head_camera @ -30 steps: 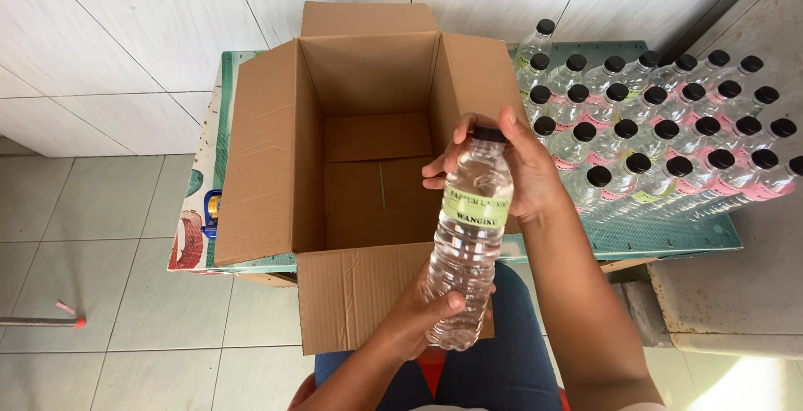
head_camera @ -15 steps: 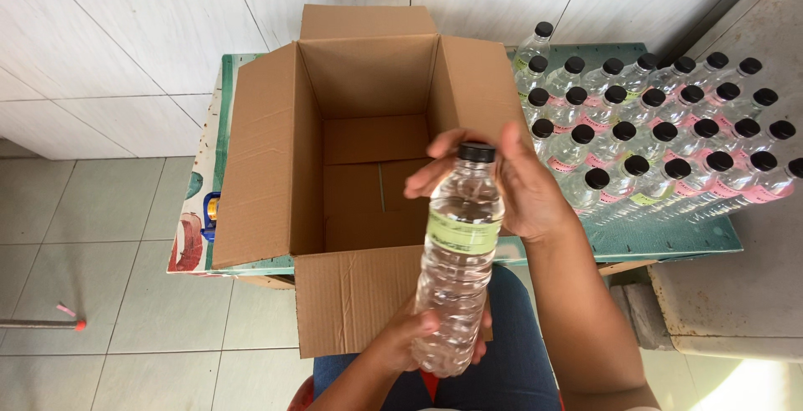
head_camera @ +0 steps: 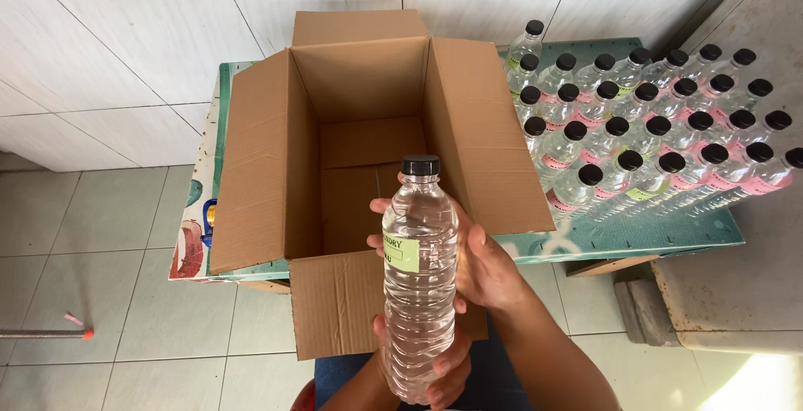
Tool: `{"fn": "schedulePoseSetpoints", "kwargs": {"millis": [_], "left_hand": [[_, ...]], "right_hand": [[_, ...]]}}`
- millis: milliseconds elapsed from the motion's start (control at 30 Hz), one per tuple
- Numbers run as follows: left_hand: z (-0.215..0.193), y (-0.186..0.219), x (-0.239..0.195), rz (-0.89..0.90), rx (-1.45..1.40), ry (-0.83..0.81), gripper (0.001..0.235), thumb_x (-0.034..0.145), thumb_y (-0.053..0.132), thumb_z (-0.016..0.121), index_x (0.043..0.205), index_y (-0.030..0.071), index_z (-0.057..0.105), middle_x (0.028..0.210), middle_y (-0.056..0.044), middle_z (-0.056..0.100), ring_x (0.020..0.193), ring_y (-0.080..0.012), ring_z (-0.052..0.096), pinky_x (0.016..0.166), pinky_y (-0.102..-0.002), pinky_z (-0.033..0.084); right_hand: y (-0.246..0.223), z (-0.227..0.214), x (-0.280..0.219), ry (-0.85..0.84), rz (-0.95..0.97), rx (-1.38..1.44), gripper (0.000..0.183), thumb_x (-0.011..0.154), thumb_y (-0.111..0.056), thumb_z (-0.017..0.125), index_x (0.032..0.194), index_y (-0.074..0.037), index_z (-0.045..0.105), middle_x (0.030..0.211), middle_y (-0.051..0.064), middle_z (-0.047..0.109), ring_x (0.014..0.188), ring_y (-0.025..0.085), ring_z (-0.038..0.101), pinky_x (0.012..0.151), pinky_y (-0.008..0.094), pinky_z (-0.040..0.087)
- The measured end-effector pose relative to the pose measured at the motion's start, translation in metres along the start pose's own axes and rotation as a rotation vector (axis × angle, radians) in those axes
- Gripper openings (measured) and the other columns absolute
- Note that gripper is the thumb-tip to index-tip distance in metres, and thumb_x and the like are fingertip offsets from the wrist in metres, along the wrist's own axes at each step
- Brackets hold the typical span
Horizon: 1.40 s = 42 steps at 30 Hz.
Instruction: The person assembles a cardboard box and places two plastic bottles of liquid into it from a collection of bottles on the table.
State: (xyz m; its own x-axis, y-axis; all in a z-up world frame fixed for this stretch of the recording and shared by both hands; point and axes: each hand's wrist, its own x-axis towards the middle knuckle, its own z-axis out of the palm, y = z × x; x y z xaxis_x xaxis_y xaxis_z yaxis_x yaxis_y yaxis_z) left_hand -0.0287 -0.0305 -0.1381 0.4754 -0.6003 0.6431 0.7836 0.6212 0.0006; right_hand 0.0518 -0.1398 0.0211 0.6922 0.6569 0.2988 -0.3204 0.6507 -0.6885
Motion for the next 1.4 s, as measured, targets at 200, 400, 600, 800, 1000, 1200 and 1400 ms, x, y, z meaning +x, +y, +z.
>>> {"fn": "schedulePoseSetpoints", "kwargs": {"millis": [200, 400, 600, 800, 1000, 1200, 1400], "left_hand": [[-0.008, -0.007, 0.007, -0.022, -0.056, -0.072, 0.098, 0.08, 0.065, 0.07, 0.155, 0.02, 0.025, 0.105, -0.015, 0.061, 0.083, -0.0313, 0.067, 0.07, -0.042, 0.059], [-0.013, -0.009, 0.014, -0.061, -0.13, -0.156, 0.098, 0.08, 0.062, 0.073, 0.156, 0.021, 0.027, 0.109, -0.016, 0.063, 0.089, -0.0328, 0.069, 0.072, -0.043, 0.059], [-0.016, -0.007, 0.021, -0.076, -0.173, -0.217, 0.099, 0.08, 0.06, 0.076, 0.156, 0.021, 0.027, 0.112, -0.016, 0.064, 0.092, -0.0336, 0.07, 0.073, -0.043, 0.058], [-0.016, -0.007, 0.018, -0.088, -0.175, -0.215, 0.098, 0.08, 0.061, 0.076, 0.156, 0.023, 0.028, 0.111, -0.016, 0.064, 0.091, -0.033, 0.07, 0.071, -0.042, 0.058], [-0.015, -0.007, 0.019, -0.058, -0.128, -0.232, 0.098, 0.082, 0.064, 0.072, 0.157, 0.02, 0.026, 0.111, -0.015, 0.064, 0.089, -0.0314, 0.069, 0.066, -0.039, 0.057], [-0.017, -0.01, 0.014, -0.049, -0.157, -0.208, 0.099, 0.082, 0.065, 0.073, 0.158, 0.021, 0.026, 0.108, -0.016, 0.063, 0.088, -0.0318, 0.069, 0.067, -0.04, 0.057], [-0.017, -0.009, 0.012, -0.052, -0.139, -0.198, 0.099, 0.082, 0.066, 0.071, 0.158, 0.021, 0.025, 0.108, -0.015, 0.063, 0.088, -0.0309, 0.069, 0.067, -0.039, 0.057]], "right_hand": [[-0.004, -0.003, -0.01, 0.059, 0.064, 0.049, 0.099, 0.089, -0.041, 0.067, 0.16, -0.011, 0.006, 0.165, 0.027, 0.019, 0.139, 0.047, 0.042, 0.036, 0.023, 0.052], [-0.002, -0.011, -0.015, 0.03, 0.023, -0.018, 0.085, 0.095, -0.045, 0.062, 0.156, -0.007, 0.017, 0.168, 0.029, 0.013, 0.145, 0.05, 0.036, 0.044, 0.024, 0.055], [-0.002, -0.013, -0.016, -0.042, -0.025, -0.036, 0.077, 0.103, -0.044, 0.059, 0.157, -0.012, 0.015, 0.168, 0.028, 0.009, 0.147, 0.051, 0.031, 0.106, 0.041, 0.048], [-0.001, -0.015, -0.017, -0.012, 0.032, 0.04, 0.082, 0.098, -0.041, 0.059, 0.157, -0.01, 0.012, 0.171, 0.026, 0.005, 0.148, 0.049, 0.031, 0.04, 0.025, 0.052], [-0.002, -0.017, -0.016, -0.039, 0.03, -0.056, 0.094, 0.092, -0.058, 0.07, 0.156, -0.012, 0.018, 0.17, 0.027, 0.01, 0.148, 0.05, 0.033, 0.041, 0.026, 0.052], [0.002, -0.017, -0.018, -0.065, -0.024, -0.03, 0.08, 0.103, -0.041, 0.062, 0.158, -0.01, 0.012, 0.168, 0.028, 0.006, 0.149, 0.05, 0.029, 0.103, 0.042, 0.051], [0.001, -0.019, -0.017, -0.034, 0.03, 0.038, 0.084, 0.099, -0.038, 0.061, 0.159, -0.012, 0.009, 0.172, 0.024, 0.0, 0.151, 0.05, 0.026, 0.041, 0.024, 0.053]]}}
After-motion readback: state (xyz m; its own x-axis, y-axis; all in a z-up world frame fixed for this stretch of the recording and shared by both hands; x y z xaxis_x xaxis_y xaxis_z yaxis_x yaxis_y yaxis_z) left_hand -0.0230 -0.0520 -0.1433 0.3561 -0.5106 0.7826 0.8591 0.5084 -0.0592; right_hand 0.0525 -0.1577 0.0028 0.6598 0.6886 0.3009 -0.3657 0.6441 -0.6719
